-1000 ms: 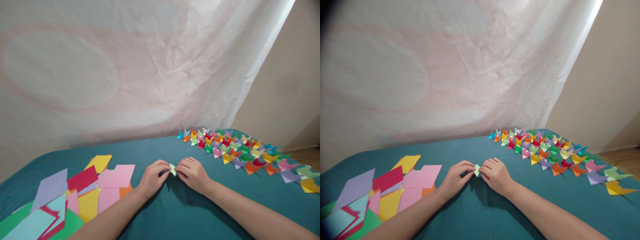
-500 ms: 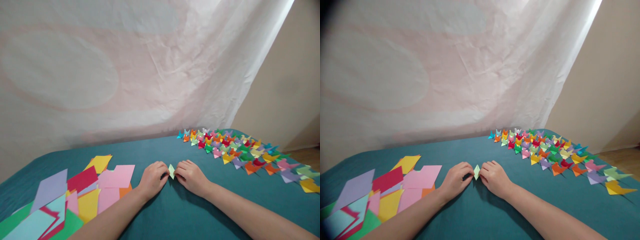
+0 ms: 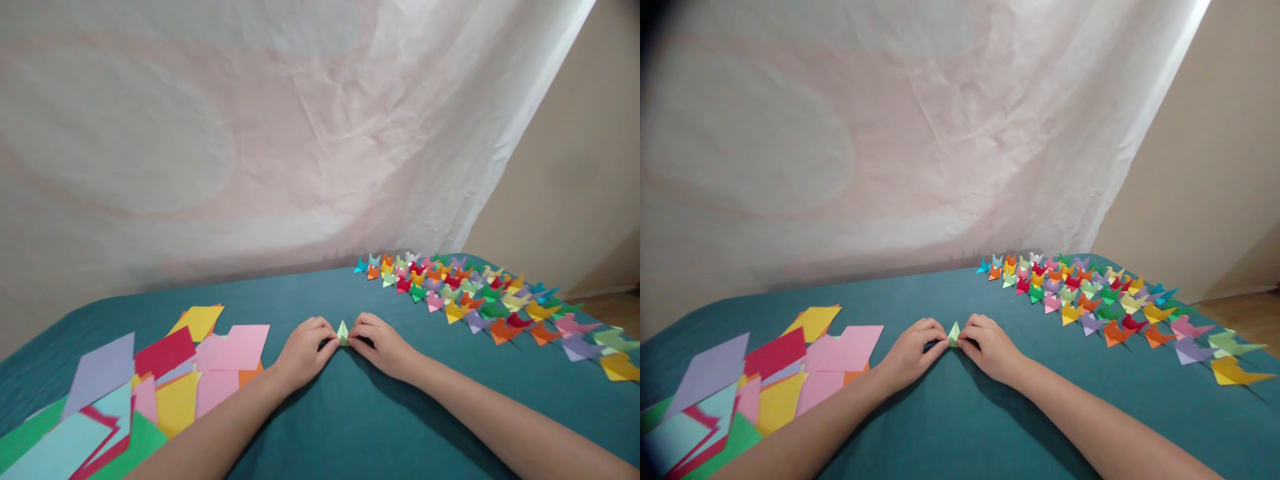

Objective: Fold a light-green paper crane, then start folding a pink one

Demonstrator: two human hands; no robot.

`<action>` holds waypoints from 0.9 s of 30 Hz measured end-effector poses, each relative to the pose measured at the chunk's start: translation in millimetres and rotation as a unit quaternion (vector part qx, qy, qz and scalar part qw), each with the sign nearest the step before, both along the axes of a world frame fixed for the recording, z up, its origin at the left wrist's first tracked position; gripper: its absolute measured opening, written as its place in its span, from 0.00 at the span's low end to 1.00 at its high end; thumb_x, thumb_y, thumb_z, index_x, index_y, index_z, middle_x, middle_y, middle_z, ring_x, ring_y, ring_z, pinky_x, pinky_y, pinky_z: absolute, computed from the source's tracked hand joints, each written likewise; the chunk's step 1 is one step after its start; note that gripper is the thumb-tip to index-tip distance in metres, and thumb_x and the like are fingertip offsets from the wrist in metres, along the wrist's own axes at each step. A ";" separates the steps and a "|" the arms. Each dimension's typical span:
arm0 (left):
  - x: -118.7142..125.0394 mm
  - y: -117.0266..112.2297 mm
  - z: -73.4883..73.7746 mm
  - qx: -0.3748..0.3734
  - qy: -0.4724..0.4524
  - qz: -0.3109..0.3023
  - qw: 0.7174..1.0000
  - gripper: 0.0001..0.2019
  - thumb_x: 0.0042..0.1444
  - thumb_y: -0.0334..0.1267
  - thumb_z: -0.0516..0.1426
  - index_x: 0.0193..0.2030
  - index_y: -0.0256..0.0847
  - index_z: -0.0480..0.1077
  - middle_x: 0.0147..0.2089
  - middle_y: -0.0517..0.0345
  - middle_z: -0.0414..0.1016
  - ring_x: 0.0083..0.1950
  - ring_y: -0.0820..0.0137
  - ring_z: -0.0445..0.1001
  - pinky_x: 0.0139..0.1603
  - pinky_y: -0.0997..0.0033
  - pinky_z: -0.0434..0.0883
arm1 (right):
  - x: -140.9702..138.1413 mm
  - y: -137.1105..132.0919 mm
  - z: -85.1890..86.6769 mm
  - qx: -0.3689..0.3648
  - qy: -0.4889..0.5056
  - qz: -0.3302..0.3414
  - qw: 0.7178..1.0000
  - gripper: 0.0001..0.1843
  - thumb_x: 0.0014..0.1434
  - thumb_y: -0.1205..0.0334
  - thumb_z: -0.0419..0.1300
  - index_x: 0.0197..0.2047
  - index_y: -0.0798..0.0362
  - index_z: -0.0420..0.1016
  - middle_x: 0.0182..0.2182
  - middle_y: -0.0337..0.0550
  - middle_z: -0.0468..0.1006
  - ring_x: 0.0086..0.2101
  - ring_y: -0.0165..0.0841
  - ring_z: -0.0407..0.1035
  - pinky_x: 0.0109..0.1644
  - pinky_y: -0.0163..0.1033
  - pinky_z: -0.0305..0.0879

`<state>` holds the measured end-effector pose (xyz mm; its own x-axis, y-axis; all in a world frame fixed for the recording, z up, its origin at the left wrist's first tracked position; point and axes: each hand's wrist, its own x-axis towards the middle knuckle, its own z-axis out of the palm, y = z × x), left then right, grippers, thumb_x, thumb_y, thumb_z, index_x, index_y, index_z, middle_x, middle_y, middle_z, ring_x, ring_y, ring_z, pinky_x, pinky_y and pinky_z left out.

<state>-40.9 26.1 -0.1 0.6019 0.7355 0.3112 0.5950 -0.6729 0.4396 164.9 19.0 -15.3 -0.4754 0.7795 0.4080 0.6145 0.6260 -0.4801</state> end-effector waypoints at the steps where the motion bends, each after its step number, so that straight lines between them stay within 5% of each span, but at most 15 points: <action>1: 0.2 0.4 0.5 -0.004 -0.005 0.002 1.000 0.09 0.61 0.36 0.51 0.35 0.40 0.72 0.38 0.57 0.70 0.42 0.69 0.67 0.46 0.69 0.63 | -0.3 0.2 0.1 -0.007 0.009 0.000 1.000 0.05 0.60 0.67 0.57 0.33 0.52 0.74 0.32 0.41 0.71 0.36 0.32 0.65 0.41 0.37 0.60; 14: 6.0 10.7 -3.2 -0.012 0.000 0.031 0.999 0.10 0.60 0.39 0.52 0.32 0.40 0.72 0.35 0.56 0.69 0.40 0.68 0.66 0.43 0.68 0.62 | -5.1 6.4 -0.8 -0.098 0.090 -0.026 0.991 0.06 0.57 0.66 0.57 0.28 0.54 0.72 0.27 0.38 0.69 0.30 0.29 0.64 0.34 0.34 0.59; 27: 6.0 7.5 -4.4 0.009 -0.018 0.031 0.999 0.05 0.59 0.38 0.54 0.39 0.40 0.68 0.39 0.56 0.70 0.42 0.67 0.67 0.43 0.67 0.64 | -9.1 5.2 -2.3 -0.070 0.052 -0.054 0.995 0.06 0.54 0.68 0.57 0.26 0.54 0.69 0.27 0.39 0.69 0.30 0.30 0.64 0.35 0.35 0.59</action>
<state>-34.8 33.6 -4.5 0.5430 0.7653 0.3456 0.6203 -0.6430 0.4491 155.7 24.2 -17.7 -0.3467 0.8760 0.3353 0.6165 0.4823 -0.6223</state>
